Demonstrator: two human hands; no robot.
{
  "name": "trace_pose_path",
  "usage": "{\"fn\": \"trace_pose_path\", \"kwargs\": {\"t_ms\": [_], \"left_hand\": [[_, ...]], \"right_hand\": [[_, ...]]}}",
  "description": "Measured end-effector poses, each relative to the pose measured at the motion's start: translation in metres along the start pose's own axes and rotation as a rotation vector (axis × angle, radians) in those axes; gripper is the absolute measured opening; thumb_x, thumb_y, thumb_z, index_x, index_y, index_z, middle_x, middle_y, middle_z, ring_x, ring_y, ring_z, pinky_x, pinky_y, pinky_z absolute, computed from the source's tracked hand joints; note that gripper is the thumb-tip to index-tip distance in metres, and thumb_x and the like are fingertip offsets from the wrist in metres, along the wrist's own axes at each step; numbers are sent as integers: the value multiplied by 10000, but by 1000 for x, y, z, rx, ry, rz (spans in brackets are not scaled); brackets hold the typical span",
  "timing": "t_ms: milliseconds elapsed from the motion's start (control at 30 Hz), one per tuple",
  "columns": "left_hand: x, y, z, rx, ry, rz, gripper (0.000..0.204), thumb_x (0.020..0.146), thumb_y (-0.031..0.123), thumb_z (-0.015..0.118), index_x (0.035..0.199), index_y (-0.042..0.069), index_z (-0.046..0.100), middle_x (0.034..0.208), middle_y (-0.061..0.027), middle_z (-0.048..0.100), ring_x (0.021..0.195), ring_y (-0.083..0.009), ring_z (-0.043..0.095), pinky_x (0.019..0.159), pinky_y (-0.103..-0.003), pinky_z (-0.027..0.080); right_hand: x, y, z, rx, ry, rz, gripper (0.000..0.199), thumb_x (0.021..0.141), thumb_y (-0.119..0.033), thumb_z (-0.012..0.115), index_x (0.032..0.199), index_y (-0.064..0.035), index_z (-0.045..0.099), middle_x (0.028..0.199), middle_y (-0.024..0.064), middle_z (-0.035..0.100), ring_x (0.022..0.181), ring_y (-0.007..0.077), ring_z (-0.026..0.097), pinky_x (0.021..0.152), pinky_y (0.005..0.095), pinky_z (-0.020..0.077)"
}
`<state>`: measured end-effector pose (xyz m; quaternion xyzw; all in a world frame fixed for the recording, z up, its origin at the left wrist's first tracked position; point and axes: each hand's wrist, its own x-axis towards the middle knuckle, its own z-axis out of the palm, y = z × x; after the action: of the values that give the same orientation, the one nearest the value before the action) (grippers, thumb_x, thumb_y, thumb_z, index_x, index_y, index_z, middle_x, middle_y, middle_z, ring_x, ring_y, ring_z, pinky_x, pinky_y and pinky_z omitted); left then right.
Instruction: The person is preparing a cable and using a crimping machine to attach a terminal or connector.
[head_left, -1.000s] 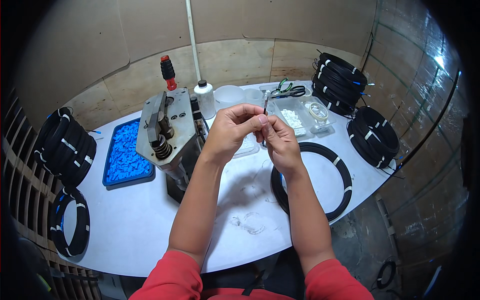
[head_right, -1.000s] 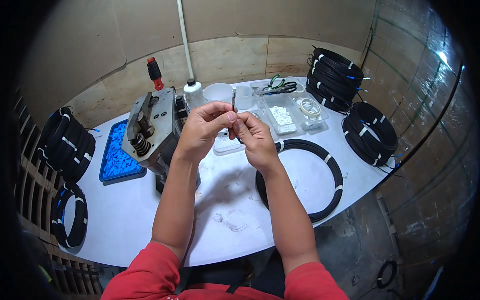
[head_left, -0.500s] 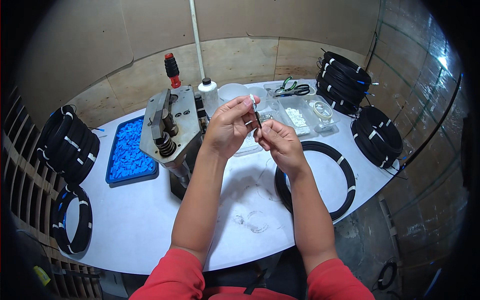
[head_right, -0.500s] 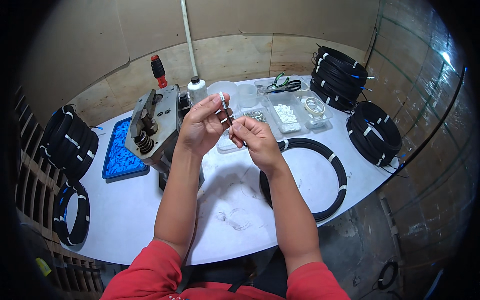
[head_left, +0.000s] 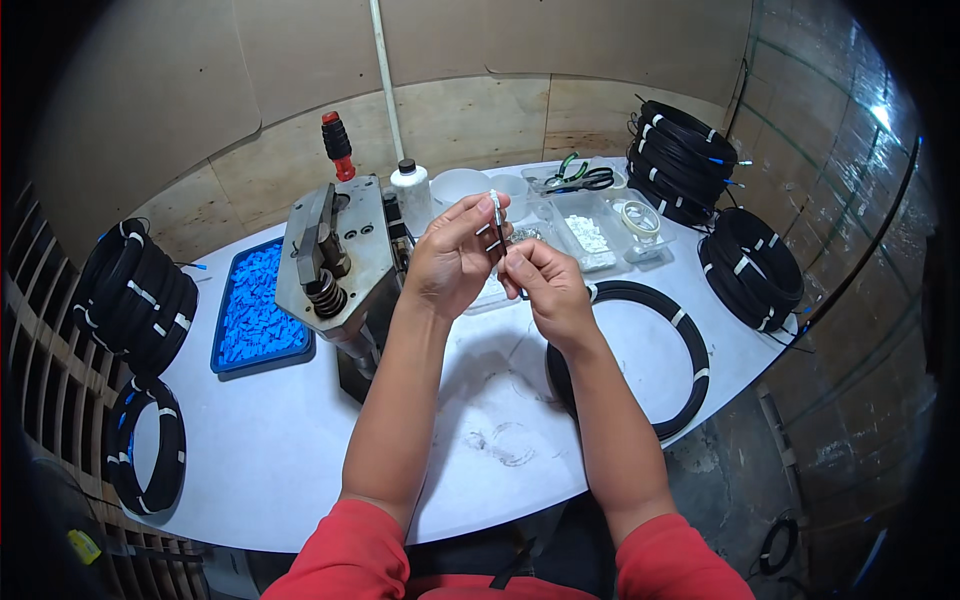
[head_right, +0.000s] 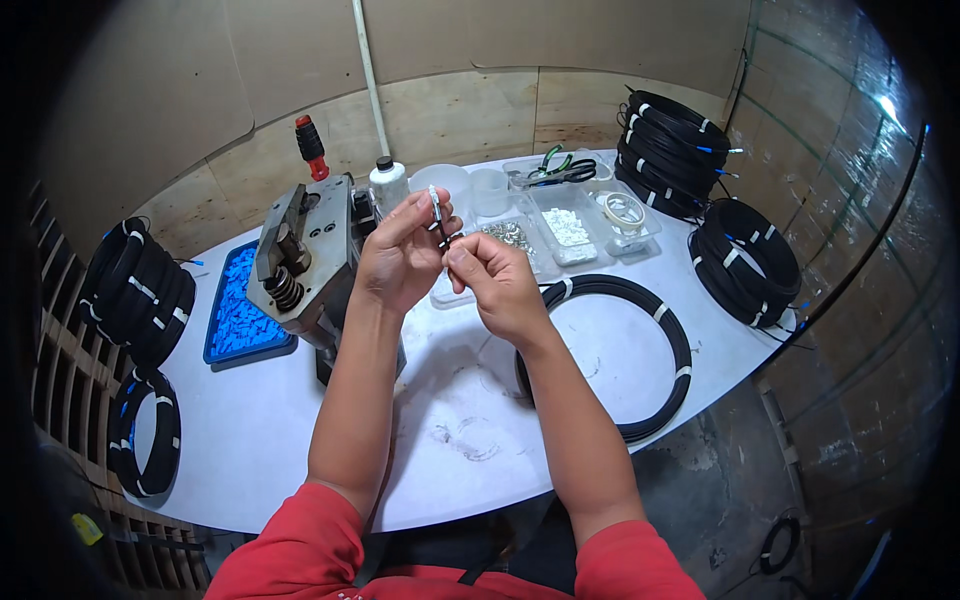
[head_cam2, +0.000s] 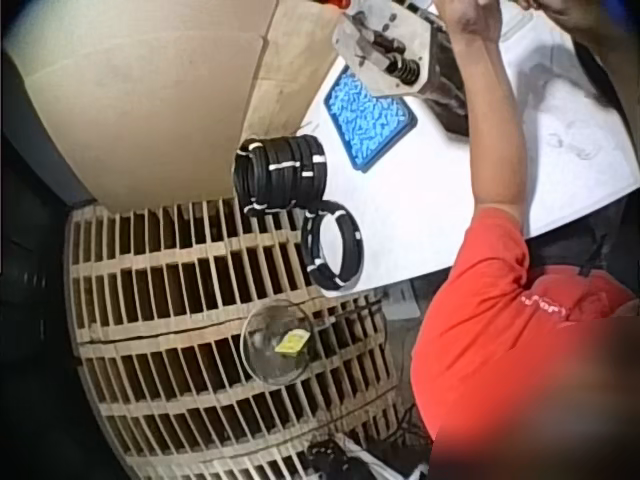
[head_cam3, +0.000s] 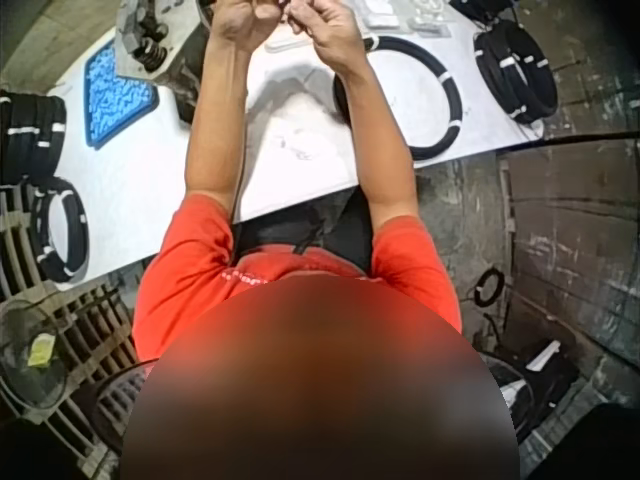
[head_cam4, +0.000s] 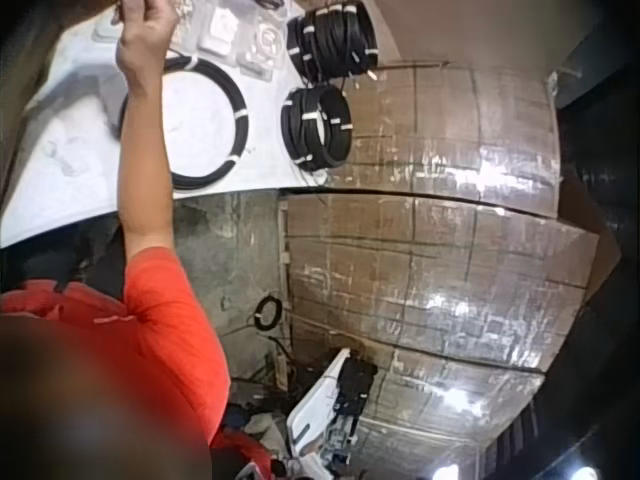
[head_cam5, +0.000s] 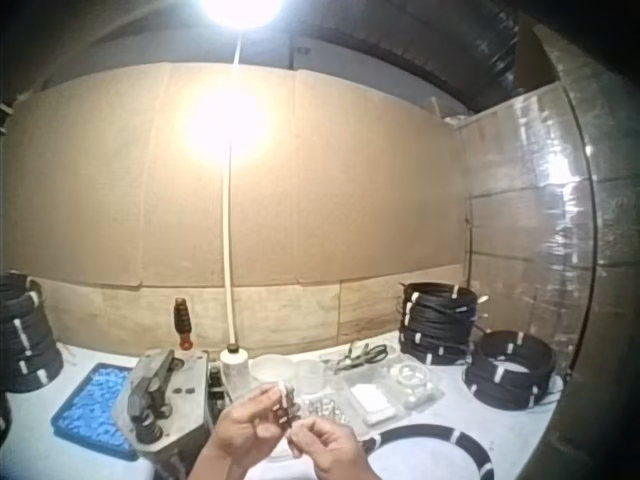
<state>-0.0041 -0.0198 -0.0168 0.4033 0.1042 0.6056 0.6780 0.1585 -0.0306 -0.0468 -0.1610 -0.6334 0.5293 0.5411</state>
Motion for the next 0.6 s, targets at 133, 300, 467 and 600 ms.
{"fn": "trace_pose_path", "kwargs": {"t_ms": [133, 300, 467, 600], "left_hand": [[1, -1, 0, 70, -7, -13, 245, 1012, 241, 663, 1138, 32, 687, 1025, -46, 659, 951, -203, 620, 799, -334, 527], [1, 1, 0, 54, 2, 9, 239, 1007, 230, 672, 1127, 25, 692, 1010, -47, 668, 942, -200, 632, 750, -333, 538], [1, 1, 6, -20, -7, -22, 207, 995, 162, 684, 1104, -11, 714, 908, -54, 691, 846, -153, 646, 771, -311, 532], [3, 2, 0, 76, -21, 4, 211, 1004, 172, 678, 1126, 2, 707, 924, -33, 675, 862, -137, 623, 780, -292, 515]], "right_hand": [[-2, 1, 11, 11, 76, -25, 189, 1055, -191, 634, 977, -22, 669, 801, -1, 634, 743, 70, 576, 705, 242, 472], [-4, -1, 16, -169, 167, -126, 187, 1029, -184, 675, 963, -10, 692, 834, 23, 686, 791, 81, 625, 774, 258, 512], [-4, 1, 13, -198, 207, -140, 181, 1023, -172, 681, 966, -2, 702, 827, 21, 687, 791, 84, 626, 776, 262, 513], [-4, 3, 19, -278, 251, -147, 191, 1035, -186, 671, 986, -2, 692, 817, 17, 680, 774, 83, 624, 752, 255, 509]]}}
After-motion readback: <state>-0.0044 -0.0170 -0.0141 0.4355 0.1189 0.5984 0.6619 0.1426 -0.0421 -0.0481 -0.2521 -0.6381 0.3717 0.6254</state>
